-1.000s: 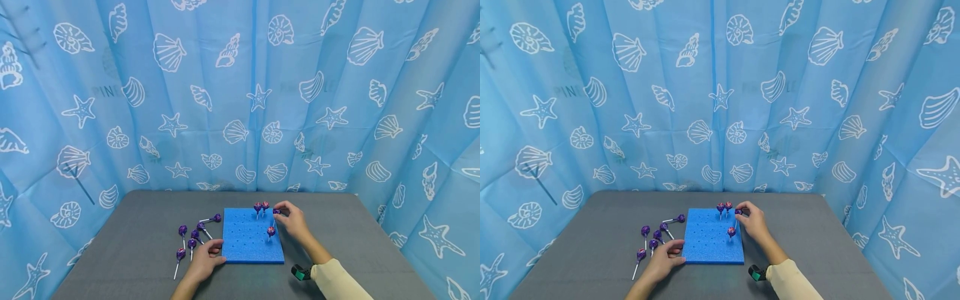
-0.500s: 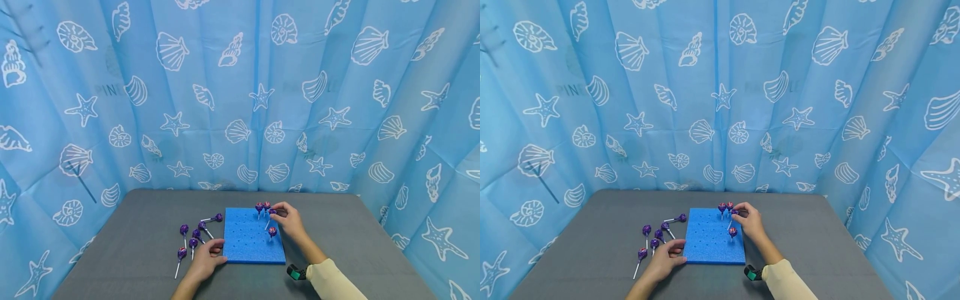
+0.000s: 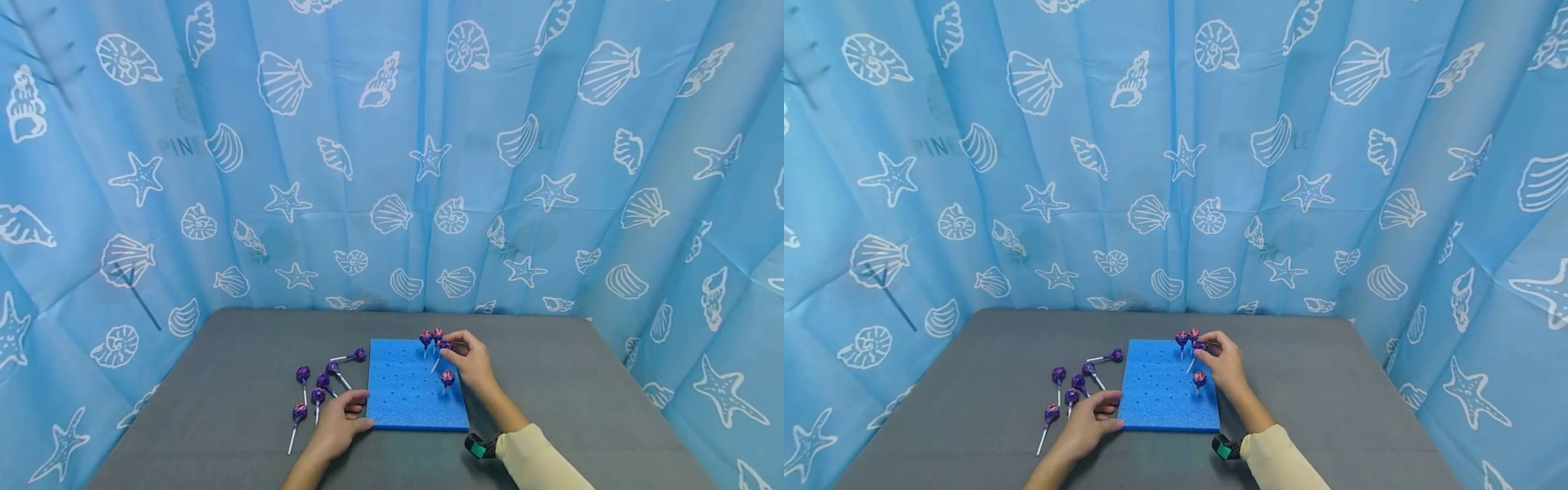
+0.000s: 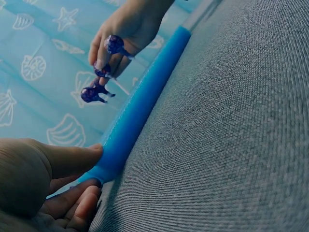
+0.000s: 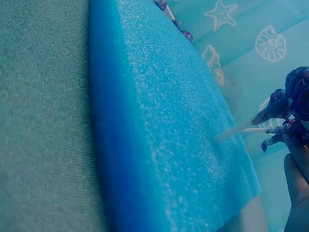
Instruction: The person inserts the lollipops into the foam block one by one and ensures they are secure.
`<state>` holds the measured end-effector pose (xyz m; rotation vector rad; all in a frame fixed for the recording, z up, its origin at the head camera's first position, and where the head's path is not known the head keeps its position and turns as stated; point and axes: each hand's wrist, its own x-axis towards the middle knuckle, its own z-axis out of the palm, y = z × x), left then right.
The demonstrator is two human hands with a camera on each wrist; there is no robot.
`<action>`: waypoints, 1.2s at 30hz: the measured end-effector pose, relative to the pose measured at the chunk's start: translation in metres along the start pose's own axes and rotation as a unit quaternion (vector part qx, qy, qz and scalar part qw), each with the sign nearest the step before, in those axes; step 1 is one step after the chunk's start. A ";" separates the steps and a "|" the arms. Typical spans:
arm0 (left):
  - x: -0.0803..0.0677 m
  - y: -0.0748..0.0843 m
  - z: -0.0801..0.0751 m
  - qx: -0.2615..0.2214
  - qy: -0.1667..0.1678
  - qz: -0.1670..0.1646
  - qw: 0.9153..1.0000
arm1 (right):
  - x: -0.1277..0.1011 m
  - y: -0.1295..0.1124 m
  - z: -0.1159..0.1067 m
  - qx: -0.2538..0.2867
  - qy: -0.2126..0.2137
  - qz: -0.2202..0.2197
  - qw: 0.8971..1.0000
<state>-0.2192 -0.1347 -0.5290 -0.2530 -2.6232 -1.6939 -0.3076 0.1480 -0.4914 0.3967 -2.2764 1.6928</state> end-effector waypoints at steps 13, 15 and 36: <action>0.000 -0.001 0.001 0.003 0.006 0.009 1.000 | -0.007 -0.019 -0.004 -0.037 -0.019 -0.029 0.999; -0.001 -0.001 0.001 0.004 0.006 0.010 1.000 | -0.005 -0.010 -0.002 -0.039 -0.017 -0.033 0.999; 0.000 0.002 -0.001 0.002 0.000 -0.003 1.000 | 0.002 0.014 -0.005 0.061 -0.128 -0.032 0.989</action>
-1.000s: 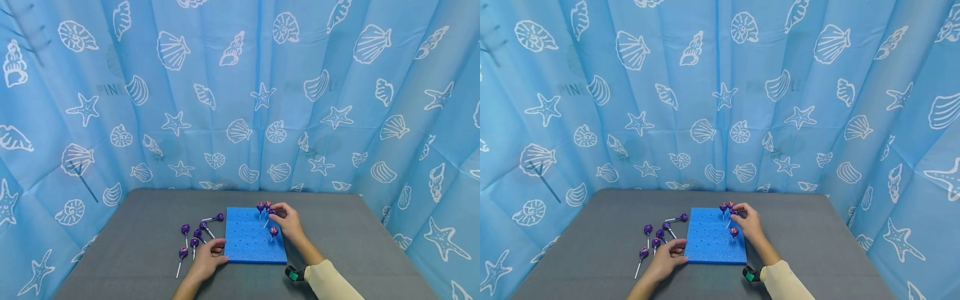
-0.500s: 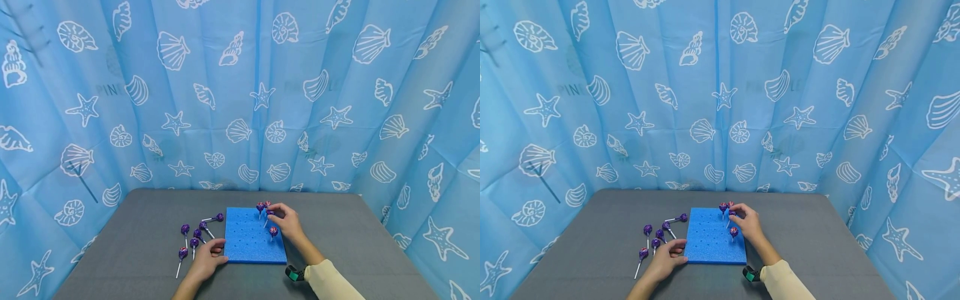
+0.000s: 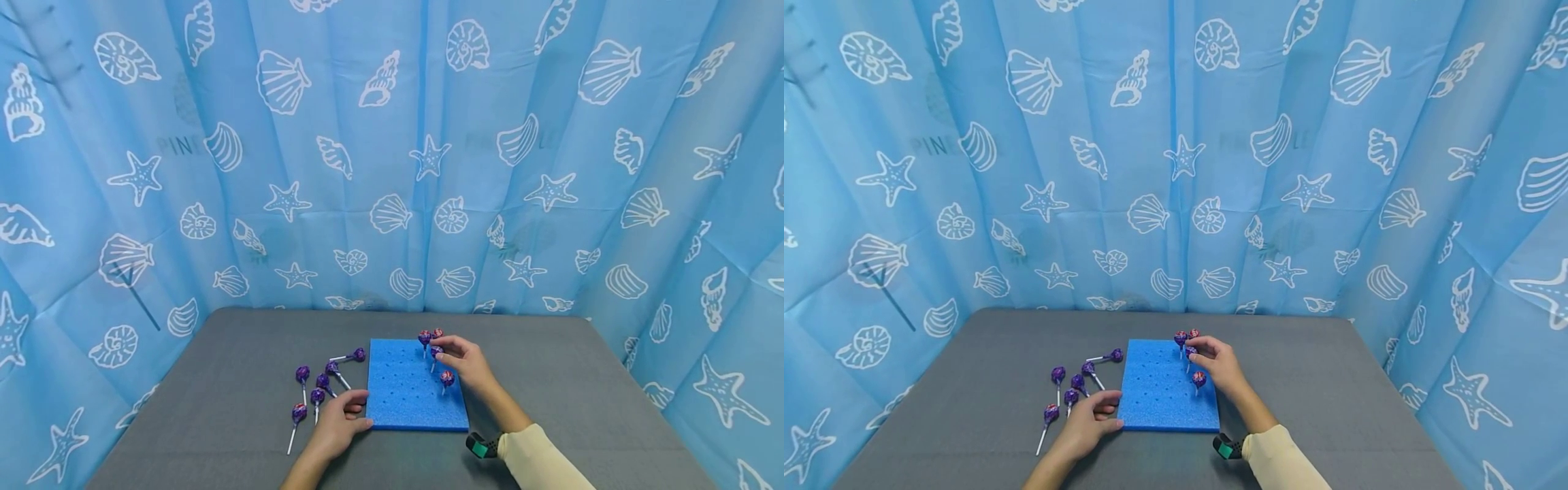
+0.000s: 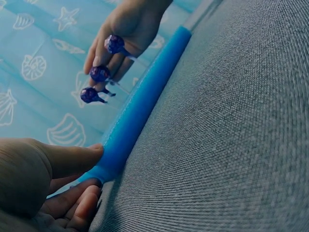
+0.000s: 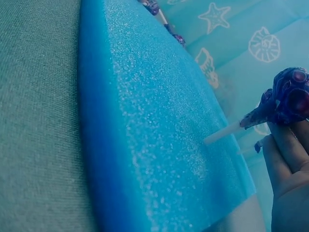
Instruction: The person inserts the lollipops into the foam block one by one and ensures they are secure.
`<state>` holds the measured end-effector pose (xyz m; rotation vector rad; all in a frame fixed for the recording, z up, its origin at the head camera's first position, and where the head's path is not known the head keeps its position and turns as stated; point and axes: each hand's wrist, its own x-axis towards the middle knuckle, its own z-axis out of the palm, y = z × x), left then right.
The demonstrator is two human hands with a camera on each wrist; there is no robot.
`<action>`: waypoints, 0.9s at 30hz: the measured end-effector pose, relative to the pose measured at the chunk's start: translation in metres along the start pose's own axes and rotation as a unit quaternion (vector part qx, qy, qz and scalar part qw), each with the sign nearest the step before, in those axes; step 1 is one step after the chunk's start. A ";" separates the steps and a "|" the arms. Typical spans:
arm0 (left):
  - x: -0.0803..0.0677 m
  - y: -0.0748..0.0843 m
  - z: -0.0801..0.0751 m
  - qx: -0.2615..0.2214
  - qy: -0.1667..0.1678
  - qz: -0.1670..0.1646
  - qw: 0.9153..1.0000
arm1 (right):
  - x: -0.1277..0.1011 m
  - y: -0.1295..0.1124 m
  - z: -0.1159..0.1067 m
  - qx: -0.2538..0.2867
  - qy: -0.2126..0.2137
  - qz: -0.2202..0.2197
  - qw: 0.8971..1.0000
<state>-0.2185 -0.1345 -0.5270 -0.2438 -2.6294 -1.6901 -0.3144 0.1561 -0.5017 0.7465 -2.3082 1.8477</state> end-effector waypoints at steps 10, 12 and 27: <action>0.000 -0.002 0.001 -0.001 0.003 0.002 1.000 | -0.001 -0.001 0.000 -0.033 0.009 0.057 0.998; 0.000 -0.002 0.002 -0.002 0.003 0.000 1.000 | -0.002 -0.001 0.000 -0.044 0.009 0.062 0.997; -0.001 -0.002 0.002 -0.009 0.004 0.006 1.000 | -0.011 0.004 -0.005 -0.003 0.040 0.055 0.998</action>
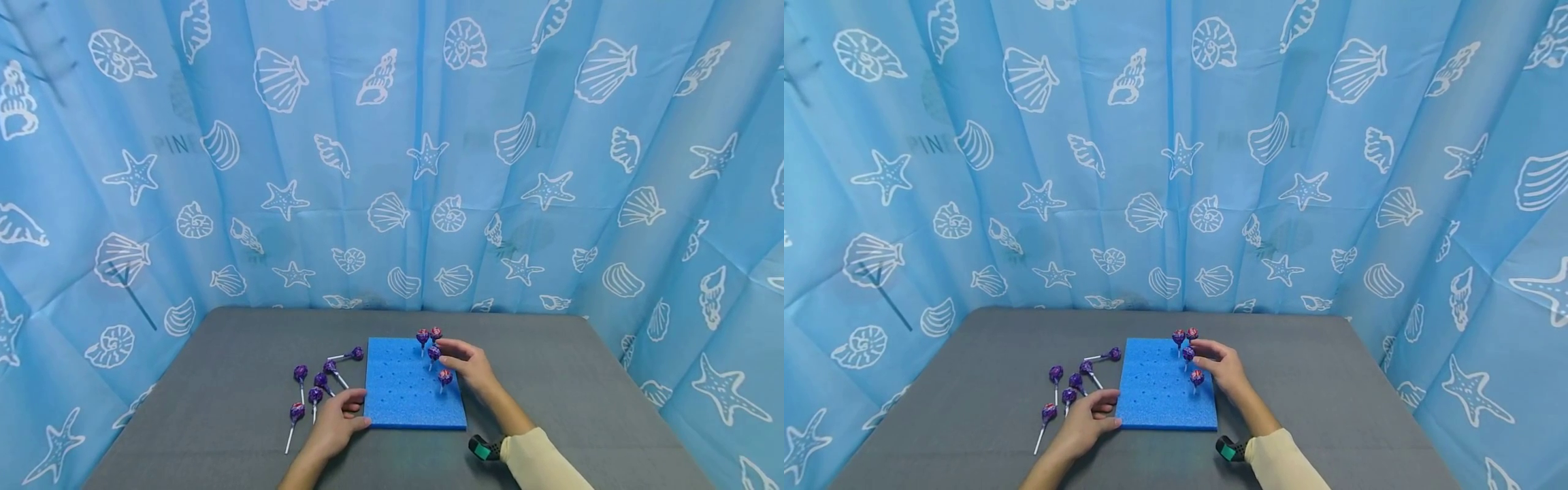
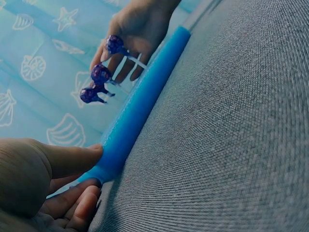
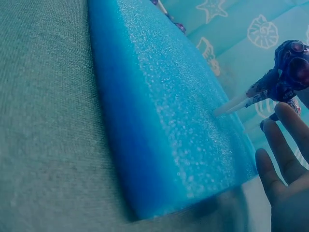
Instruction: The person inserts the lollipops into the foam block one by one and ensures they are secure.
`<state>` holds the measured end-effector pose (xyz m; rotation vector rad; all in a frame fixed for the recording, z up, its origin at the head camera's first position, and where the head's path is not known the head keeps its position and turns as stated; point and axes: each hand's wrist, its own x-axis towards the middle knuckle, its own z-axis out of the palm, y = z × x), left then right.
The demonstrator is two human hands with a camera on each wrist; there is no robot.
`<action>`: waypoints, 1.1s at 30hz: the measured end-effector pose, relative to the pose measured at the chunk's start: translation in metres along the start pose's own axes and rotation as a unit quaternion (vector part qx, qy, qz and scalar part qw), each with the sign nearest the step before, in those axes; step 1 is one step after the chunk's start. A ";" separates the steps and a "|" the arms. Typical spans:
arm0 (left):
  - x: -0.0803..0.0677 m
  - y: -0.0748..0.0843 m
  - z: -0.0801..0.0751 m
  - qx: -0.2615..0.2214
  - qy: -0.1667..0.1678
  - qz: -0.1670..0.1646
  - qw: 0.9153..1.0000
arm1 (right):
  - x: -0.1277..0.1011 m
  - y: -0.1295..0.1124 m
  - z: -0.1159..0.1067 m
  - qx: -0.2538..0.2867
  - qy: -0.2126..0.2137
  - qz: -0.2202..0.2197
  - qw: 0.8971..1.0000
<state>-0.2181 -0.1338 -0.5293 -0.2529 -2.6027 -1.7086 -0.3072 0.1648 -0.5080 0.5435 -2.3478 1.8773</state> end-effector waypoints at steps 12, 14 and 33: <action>0.001 0.000 -0.001 0.003 -0.003 -0.009 1.000 | -0.014 0.005 -0.002 -0.023 0.073 0.055 0.996; 0.001 0.000 0.000 0.002 -0.003 -0.007 1.000 | -0.015 0.008 -0.003 -0.017 0.082 0.059 0.995; 0.003 -0.002 0.000 0.008 -0.004 -0.020 1.000 | -0.031 0.018 -0.006 -0.118 0.054 0.076 0.989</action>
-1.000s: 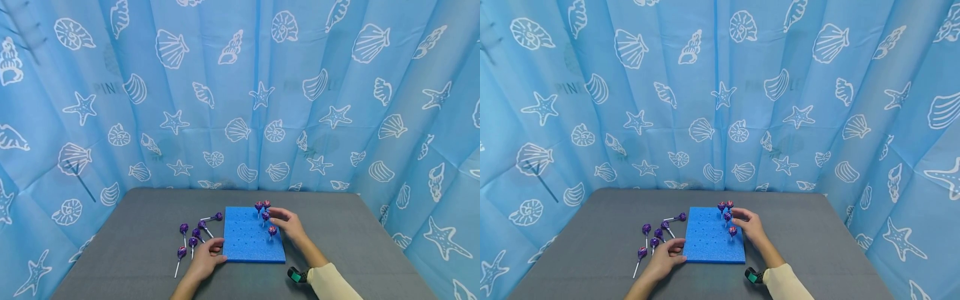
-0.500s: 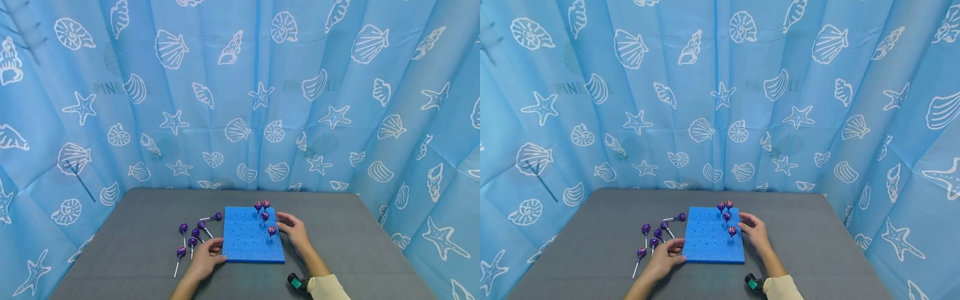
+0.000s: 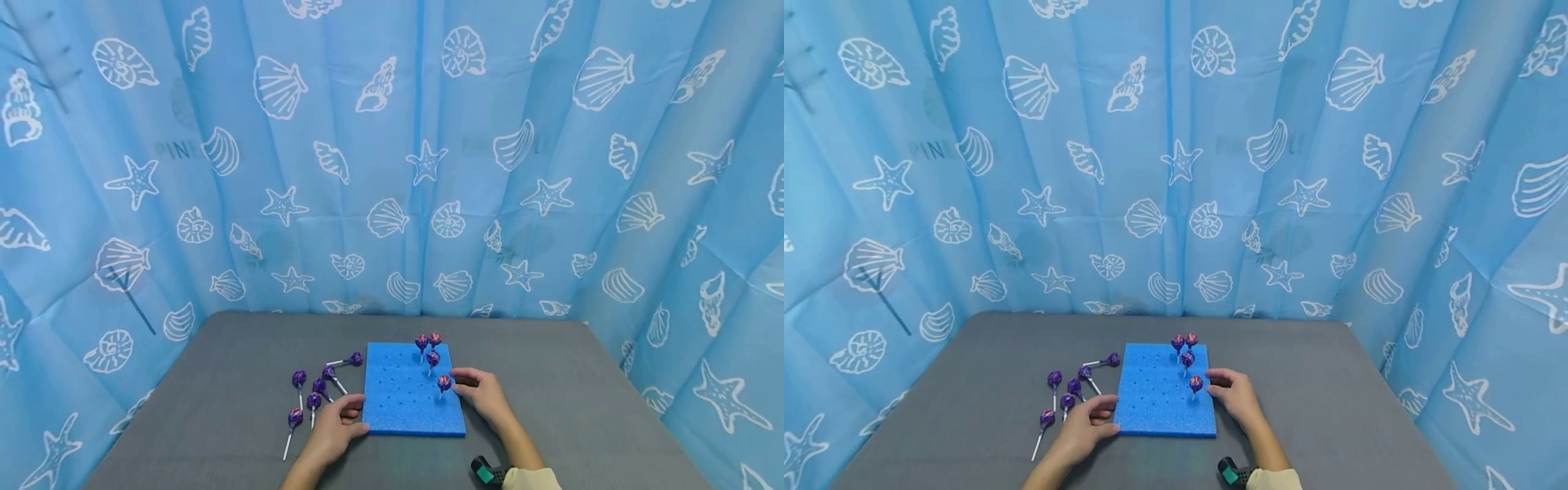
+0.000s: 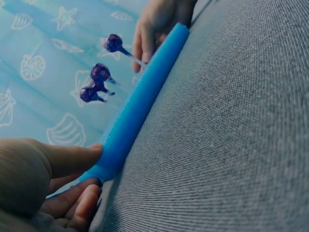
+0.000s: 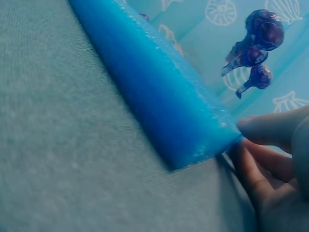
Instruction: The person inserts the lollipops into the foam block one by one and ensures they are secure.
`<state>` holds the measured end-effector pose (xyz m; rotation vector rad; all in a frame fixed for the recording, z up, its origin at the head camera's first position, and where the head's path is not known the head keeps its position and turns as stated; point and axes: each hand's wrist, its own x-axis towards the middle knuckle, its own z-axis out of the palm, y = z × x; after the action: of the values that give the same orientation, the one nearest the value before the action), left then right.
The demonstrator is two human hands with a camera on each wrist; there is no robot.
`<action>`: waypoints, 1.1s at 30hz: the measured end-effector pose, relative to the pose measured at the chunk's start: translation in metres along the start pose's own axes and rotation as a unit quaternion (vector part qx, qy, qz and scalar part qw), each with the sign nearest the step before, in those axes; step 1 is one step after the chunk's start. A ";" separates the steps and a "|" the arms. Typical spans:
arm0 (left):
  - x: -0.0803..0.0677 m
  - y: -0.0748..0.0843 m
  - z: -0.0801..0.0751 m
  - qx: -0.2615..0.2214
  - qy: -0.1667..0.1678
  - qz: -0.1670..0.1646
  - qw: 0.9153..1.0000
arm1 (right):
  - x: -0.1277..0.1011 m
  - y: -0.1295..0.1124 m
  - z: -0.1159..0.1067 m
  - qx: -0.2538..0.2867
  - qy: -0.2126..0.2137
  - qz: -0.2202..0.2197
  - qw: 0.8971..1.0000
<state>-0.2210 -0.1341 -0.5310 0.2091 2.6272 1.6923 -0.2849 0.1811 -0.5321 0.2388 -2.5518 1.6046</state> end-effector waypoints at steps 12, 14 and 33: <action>-0.001 0.002 -0.003 0.006 0.002 0.013 1.000 | -0.001 -0.001 0.000 -0.025 -0.018 0.003 1.000; -0.001 0.003 -0.004 0.009 0.006 0.009 1.000 | 0.001 -0.003 0.001 -0.022 -0.027 -0.005 0.999; 0.015 0.014 -0.011 -0.003 0.064 0.033 0.997 | -0.002 -0.002 -0.001 -0.016 -0.014 0.016 1.000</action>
<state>-0.2355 -0.1369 -0.5131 0.1972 2.7338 1.7925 -0.2822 0.1812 -0.5309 0.2198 -2.6128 1.5822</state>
